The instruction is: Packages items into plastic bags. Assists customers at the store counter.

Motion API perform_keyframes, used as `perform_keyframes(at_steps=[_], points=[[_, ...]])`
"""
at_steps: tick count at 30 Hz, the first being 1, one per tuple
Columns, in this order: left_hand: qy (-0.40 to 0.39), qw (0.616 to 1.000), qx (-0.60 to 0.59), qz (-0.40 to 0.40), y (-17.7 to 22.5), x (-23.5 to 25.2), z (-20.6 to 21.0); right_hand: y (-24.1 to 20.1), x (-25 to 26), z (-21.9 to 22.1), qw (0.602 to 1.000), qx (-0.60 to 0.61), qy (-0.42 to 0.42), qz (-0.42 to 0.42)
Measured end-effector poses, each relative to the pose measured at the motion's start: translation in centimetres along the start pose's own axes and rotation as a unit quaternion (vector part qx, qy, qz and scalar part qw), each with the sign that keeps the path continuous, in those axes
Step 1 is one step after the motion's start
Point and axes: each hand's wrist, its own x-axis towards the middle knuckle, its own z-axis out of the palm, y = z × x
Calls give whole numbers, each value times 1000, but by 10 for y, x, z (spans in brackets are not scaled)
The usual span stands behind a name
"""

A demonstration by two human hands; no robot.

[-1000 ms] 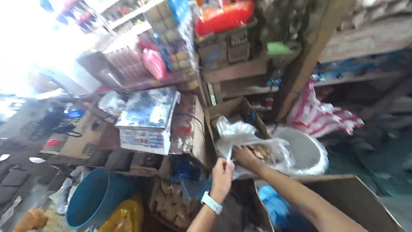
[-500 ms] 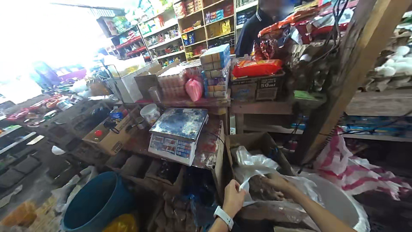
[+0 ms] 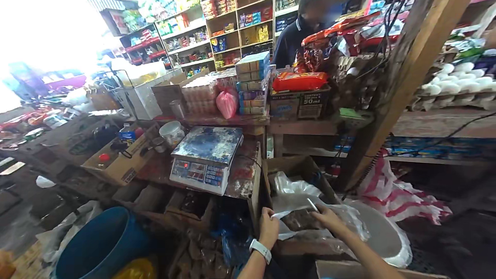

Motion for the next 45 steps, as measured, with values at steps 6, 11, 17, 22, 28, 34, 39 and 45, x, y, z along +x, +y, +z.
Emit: perform_keyframes(at_steps=[6, 11, 17, 22, 28, 34, 39, 45], points=[[-12, 1000, 6, -14, -9, 3, 0, -10, -17, 12, 990, 135, 37, 34], [-66, 983, 172, -10, 3, 3, -2, -17, -27, 10, 956, 271, 81, 79], [-36, 990, 135, 19, 0, 29, 2, -1, -27, -6, 929, 343, 98, 93], [-10, 1000, -13, -18, 5, 51, 10, 8, -25, -21, 943, 315, 93, 62], [34, 990, -123, -55, 7, 58, 18, 9, -13, -34, 983, -93, 154, 24], [67, 986, -141, -53, 0, 54, 12, -14, -6, 26, 936, -331, -77, -92], [16, 998, -30, 44, 14, 22, 20, -37, 28, 71, 942, -297, -154, 4], [-4, 992, 80, 101, 18, -2, 19, -57, 3, 79, 984, -122, -121, 41]])
